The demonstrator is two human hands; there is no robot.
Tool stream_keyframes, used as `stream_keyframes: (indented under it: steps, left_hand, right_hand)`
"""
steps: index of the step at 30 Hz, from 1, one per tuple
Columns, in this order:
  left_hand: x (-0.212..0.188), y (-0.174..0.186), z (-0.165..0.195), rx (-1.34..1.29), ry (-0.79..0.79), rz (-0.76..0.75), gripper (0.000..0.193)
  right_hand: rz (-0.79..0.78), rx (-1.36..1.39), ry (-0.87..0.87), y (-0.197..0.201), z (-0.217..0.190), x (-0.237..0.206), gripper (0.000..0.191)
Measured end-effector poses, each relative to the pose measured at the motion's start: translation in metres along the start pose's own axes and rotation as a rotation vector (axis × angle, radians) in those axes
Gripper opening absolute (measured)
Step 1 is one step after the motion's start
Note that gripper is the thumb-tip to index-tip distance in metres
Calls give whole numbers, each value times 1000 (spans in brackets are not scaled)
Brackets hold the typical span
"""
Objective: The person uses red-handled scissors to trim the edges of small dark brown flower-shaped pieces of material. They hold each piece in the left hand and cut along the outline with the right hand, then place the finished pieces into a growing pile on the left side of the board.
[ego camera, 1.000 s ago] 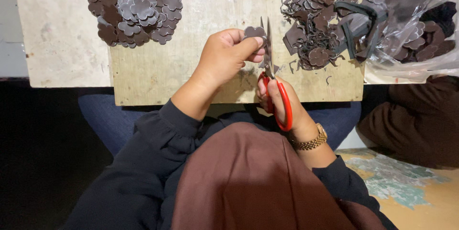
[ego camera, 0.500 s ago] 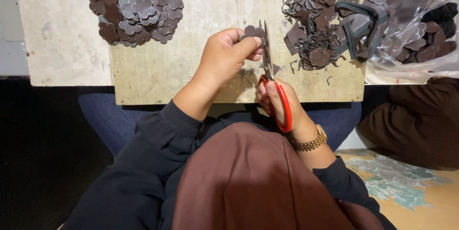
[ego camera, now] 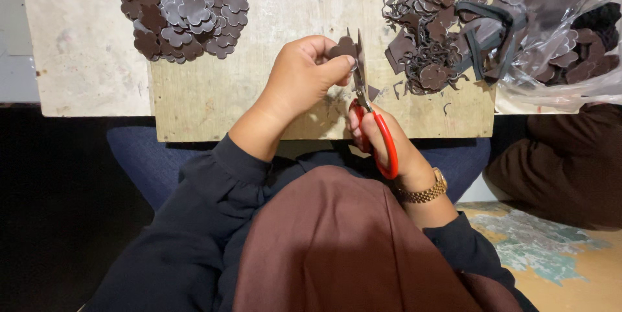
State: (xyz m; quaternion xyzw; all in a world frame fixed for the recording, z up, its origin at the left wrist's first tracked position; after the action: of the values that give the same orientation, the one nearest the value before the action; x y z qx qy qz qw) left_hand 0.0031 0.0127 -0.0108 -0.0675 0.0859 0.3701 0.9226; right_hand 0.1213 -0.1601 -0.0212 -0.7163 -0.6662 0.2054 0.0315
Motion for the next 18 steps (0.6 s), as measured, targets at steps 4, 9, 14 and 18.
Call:
stream_keyframes:
  steps: [4,9,14,18]
  left_hand:
    - [0,1,0,-57,32,-9,16]
    - [0,-1,-1,-144,50,-7,15]
    - [1,-3,-3,-168,83,8,15]
    - [2,-2,-4,-157,98,3,15]
  right_hand:
    - [1,0,-2,1,0,0,51]
    - [3,-36,24,1,0,-1,53]
    - [26,-65,14,1,-2,-2,54]
    - [18,-40,-3,1,-2,-3,53]
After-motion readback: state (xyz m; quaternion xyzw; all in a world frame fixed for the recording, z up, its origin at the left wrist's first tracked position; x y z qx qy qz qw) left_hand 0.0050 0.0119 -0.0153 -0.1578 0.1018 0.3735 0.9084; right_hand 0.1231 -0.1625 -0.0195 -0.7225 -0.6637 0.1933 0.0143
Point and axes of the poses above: each hand's wrist, its own x-axis towards the middle knuckle, its own y-axis out of the back of the hand, z = x × y, the point moved 1 cm from there along x, towards the middle knuckle, and after that the axes turned 5 degrees about x, right-handed, at the moved point
